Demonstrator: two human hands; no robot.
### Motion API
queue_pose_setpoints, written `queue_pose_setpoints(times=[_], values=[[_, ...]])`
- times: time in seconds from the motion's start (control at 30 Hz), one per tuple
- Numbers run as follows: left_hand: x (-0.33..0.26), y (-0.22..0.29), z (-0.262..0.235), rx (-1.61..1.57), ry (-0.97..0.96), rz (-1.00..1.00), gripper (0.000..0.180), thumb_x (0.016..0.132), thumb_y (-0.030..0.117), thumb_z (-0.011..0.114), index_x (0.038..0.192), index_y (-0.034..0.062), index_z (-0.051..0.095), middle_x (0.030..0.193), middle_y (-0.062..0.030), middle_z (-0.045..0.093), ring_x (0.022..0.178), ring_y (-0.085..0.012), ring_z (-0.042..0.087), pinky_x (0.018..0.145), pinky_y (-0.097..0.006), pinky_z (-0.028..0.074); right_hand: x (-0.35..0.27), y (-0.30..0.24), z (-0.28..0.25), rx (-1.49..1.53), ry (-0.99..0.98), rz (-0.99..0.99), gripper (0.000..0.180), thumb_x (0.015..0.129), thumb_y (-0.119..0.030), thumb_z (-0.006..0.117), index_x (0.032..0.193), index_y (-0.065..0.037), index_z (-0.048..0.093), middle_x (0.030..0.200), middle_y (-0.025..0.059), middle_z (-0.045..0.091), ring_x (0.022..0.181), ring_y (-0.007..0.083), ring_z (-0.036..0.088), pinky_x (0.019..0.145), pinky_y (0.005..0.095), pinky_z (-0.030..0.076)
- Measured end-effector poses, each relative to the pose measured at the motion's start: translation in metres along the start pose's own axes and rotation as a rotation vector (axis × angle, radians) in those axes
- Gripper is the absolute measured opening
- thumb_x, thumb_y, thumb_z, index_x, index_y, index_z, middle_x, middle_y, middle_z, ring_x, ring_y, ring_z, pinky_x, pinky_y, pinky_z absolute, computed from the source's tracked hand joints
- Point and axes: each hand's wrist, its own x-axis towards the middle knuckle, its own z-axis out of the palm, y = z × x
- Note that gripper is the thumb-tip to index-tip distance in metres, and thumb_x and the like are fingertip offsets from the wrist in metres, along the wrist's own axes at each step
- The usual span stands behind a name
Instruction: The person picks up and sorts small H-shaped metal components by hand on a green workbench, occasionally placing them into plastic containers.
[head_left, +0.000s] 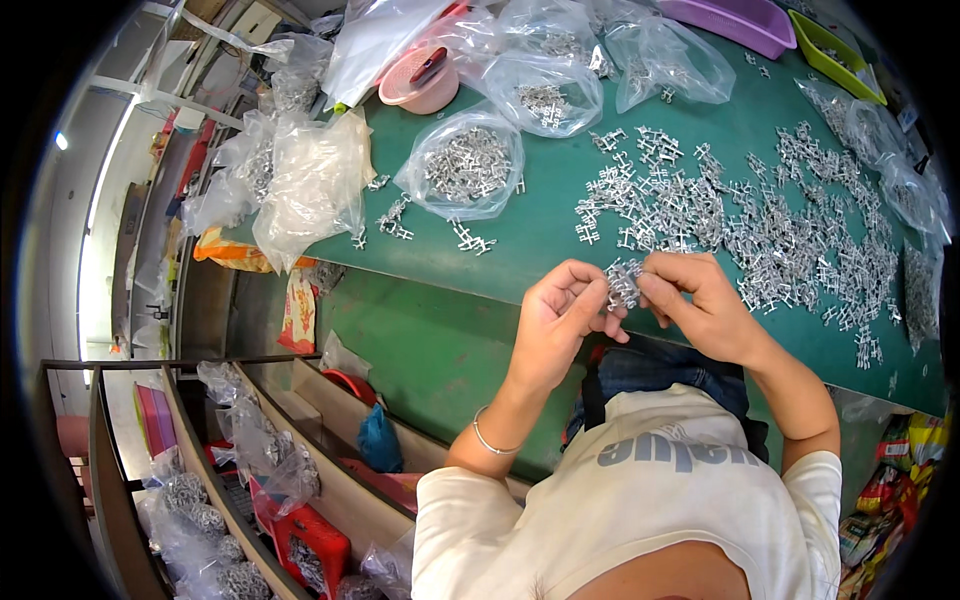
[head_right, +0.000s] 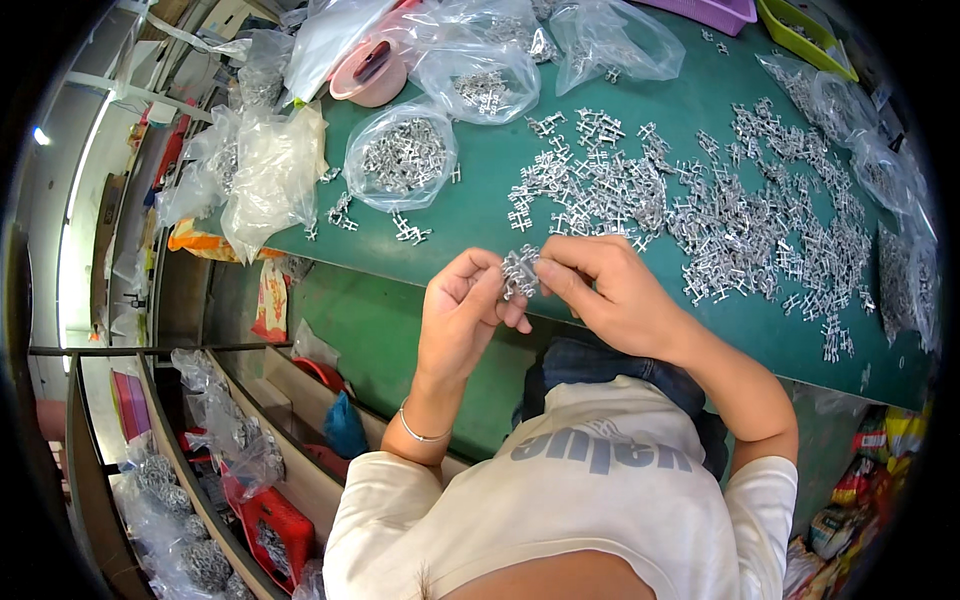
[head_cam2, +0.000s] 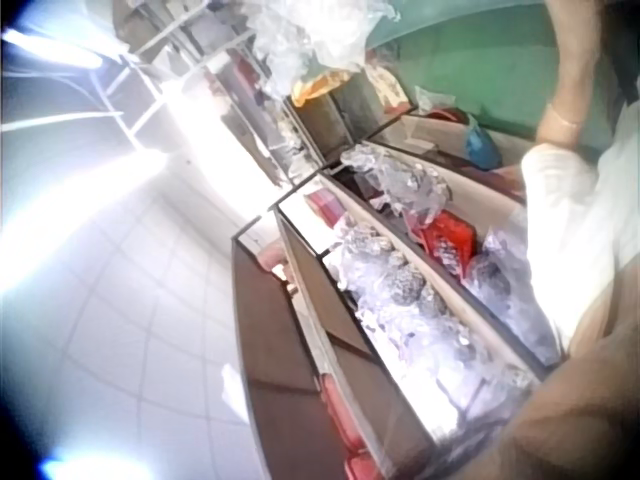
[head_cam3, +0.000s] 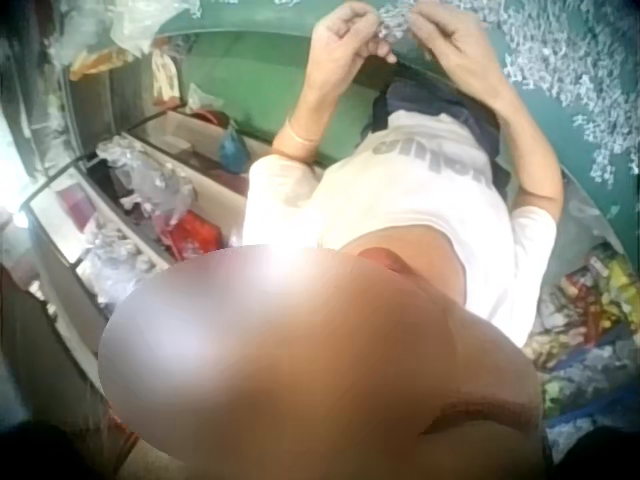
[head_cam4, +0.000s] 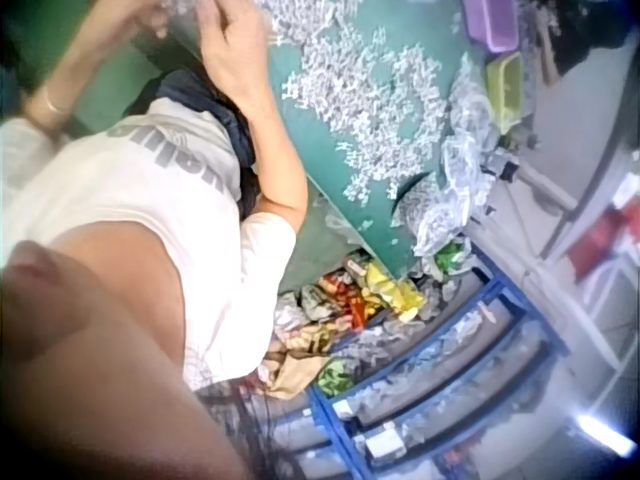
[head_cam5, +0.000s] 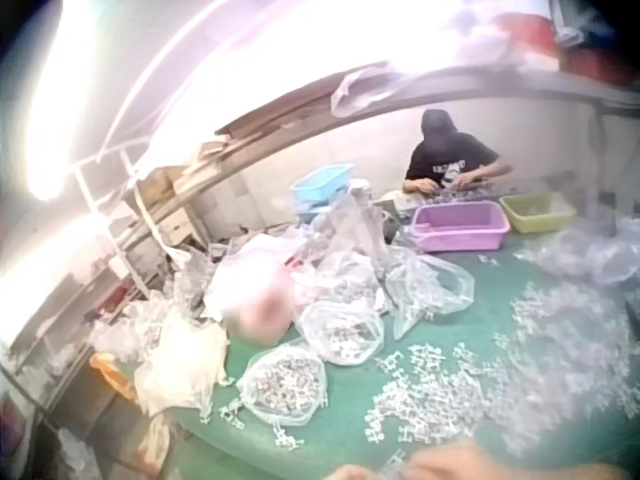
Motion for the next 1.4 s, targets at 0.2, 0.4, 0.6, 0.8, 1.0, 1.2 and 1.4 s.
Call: queue_pose_setpoints(times=[0.2,0.4,0.6,0.8,1.0,1.2,1.4], values=[[0.004,-0.005,-0.005,0.011,-0.010,-0.058,0.012,0.088,0.010,0.053,0.088,-0.0025,0.053,0.069,-0.0059,0.055,0.054,-0.0076,0.048,0.048,-0.023,0.048,0.004,0.019,0.009,-0.551,0.295,-0.613,0.011,0.081,-0.004,0.052,0.073,0.002,0.053,0.063,0.0105,0.050,0.049,0.0235,0.048,0.045,0.0301,0.036],[0.005,-0.007,0.000,0.137,0.023,-0.008,0.013,0.087,0.011,0.054,0.088,-0.0022,0.054,0.067,-0.0045,0.054,0.051,-0.0060,0.045,0.045,-0.021,0.045,-0.001,0.002,0.001,-0.240,0.098,-0.149,0.008,0.079,-0.004,0.053,0.075,0.002,0.055,0.063,0.0115,0.050,0.051,0.0265,0.049,0.048,0.0335,0.037],[0.009,-0.011,-0.019,-0.267,-0.052,-0.289,0.011,0.087,0.011,0.055,0.090,0.0000,0.054,0.064,-0.0019,0.051,0.049,-0.0043,0.041,0.042,-0.019,0.041,0.000,0.014,0.008,-0.554,0.196,-0.520,0.007,0.069,0.000,0.061,0.074,0.000,0.056,0.061,0.0092,0.047,0.049,0.0259,0.049,0.047,0.0344,0.039],[-0.005,-0.024,-0.008,0.267,0.276,0.311,0.010,0.085,0.001,0.055,0.091,-0.0065,0.055,0.070,-0.0064,0.057,0.055,-0.0059,0.052,0.047,-0.019,0.046,0.013,0.016,0.015,-0.656,0.190,-0.533,0.009,0.067,-0.001,0.064,0.072,-0.002,0.057,0.059,0.0092,0.047,0.049,0.0233,0.049,0.044,0.0330,0.038],[-0.010,-0.013,-0.021,0.506,0.417,0.503,0.009,0.085,-0.001,0.053,0.091,-0.0061,0.057,0.071,-0.0087,0.060,0.056,-0.0080,0.056,0.050,-0.019,0.046,0.037,0.010,0.026,0.142,-0.076,0.228,0.015,0.084,-0.009,0.053,0.073,0.001,0.058,0.053,0.0069,0.049,0.046,0.0102,0.045,0.044,0.0254,0.033],[0.013,-0.005,-0.063,-0.293,0.085,-0.073,0.013,0.088,0.013,0.054,0.092,0.0003,0.054,0.069,-0.0030,0.053,0.052,-0.0047,0.044,0.046,-0.017,0.042,0.055,0.020,0.044,-0.351,0.117,-0.292,0.004,0.075,-0.003,0.060,0.074,0.001,0.058,0.059,0.0085,0.050,0.047,0.0177,0.047,0.042,0.0285,0.036],[0.016,-0.012,-0.078,-0.377,0.037,-0.129,0.013,0.087,0.009,0.054,0.093,-0.0019,0.052,0.073,-0.0081,0.055,0.052,-0.0050,0.040,0.043,-0.016,0.039,0.069,0.023,0.040,-0.549,0.086,-0.468,0.004,0.071,0.001,0.060,0.074,0.000,0.058,0.059,0.0089,0.049,0.049,0.0224,0.050,0.042,0.0311,0.038]])
